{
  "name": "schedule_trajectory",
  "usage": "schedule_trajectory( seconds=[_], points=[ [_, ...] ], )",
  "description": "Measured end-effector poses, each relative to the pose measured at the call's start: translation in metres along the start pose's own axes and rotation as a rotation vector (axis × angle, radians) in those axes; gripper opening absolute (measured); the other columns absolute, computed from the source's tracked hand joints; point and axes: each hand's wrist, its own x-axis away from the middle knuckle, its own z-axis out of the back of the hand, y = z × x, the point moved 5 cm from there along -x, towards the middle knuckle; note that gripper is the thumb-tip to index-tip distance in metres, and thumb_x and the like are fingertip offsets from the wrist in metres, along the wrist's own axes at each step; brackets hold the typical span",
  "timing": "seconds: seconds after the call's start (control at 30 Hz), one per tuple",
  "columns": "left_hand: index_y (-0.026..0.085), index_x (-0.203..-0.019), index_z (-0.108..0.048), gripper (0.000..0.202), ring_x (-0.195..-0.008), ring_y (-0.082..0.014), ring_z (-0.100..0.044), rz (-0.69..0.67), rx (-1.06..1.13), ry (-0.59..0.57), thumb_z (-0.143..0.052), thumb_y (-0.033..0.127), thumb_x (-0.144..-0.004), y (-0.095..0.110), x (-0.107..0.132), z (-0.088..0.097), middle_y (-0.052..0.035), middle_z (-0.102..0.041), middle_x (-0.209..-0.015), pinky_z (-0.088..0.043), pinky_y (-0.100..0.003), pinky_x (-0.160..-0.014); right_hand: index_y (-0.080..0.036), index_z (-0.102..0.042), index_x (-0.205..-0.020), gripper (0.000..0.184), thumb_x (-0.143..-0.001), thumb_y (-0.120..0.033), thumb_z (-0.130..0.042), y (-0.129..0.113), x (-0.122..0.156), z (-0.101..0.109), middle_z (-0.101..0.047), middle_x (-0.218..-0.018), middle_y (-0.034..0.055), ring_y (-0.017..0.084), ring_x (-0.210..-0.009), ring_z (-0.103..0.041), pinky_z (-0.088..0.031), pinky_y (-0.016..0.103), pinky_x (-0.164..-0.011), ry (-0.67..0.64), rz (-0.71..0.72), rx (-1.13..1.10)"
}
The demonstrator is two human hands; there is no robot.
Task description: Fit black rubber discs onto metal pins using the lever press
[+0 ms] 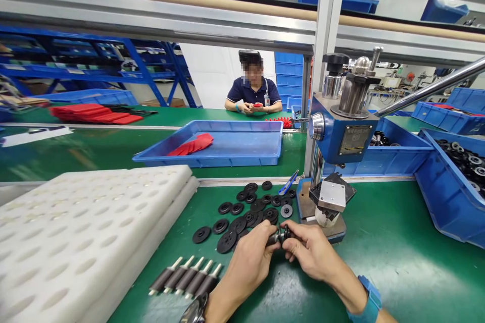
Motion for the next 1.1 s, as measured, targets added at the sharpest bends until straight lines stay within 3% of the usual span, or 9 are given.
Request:
schedule_trajectory(
  seconds=[0.27,0.47,0.63,0.87,1.1],
  points=[
    [0.019,-0.101,-0.054,0.018,-0.071,-0.0195,-0.062,0.017,0.046,0.018,-0.046,0.006,-0.091,-0.003,0.001,0.000,-0.0042,-0.059,-0.083,-0.050,-0.027,-0.061,-0.012,-0.063,-0.129,0.046,-0.101,-0.048,-0.052,0.001,0.000,-0.001,-0.062,-0.079,0.0018,0.012,-0.064,-0.059,-0.052,0.025,-0.061,0.018,0.015,0.020],
    [0.020,-0.106,-0.053,0.026,-0.078,-0.0189,-0.063,0.129,0.260,-0.038,-0.042,0.003,-0.090,-0.013,0.006,-0.012,-0.0043,-0.061,-0.089,-0.053,-0.029,-0.069,-0.014,-0.063,-0.125,0.034,-0.100,-0.035,-0.055,-0.027,0.006,0.001,-0.068,-0.091,0.0081,0.018,-0.075,-0.062,-0.052,0.030,-0.070,0.167,0.236,0.445],
    [0.022,-0.101,-0.052,0.019,-0.083,-0.0198,-0.064,0.232,0.420,-0.095,-0.046,0.009,-0.088,-0.014,0.009,-0.020,-0.0050,-0.063,-0.092,-0.053,-0.032,-0.073,-0.014,-0.052,-0.135,0.038,-0.101,-0.031,-0.054,-0.041,0.015,-0.013,-0.067,-0.093,0.0095,0.022,-0.080,-0.063,-0.053,0.035,-0.069,0.222,0.434,0.730],
    [0.022,-0.095,-0.056,0.006,-0.071,-0.0178,-0.060,0.295,0.429,-0.056,-0.053,0.022,-0.090,-0.015,0.010,-0.021,-0.0006,-0.060,-0.080,-0.048,-0.027,-0.063,-0.015,-0.045,-0.140,0.041,-0.103,-0.030,-0.050,-0.045,0.016,-0.016,-0.066,-0.094,0.0085,0.023,-0.080,-0.063,-0.054,0.036,-0.068,0.213,0.449,0.833],
    [0.022,-0.095,-0.057,0.007,-0.068,-0.0165,-0.059,0.300,0.451,-0.043,-0.055,0.021,-0.089,-0.015,0.010,-0.022,0.0003,-0.061,-0.079,-0.047,-0.025,-0.061,-0.015,-0.046,-0.137,0.038,-0.103,-0.030,-0.050,-0.045,0.016,-0.016,-0.066,-0.095,0.0086,0.023,-0.081,-0.063,-0.054,0.037,-0.070,0.212,0.427,0.841]
  ],
)
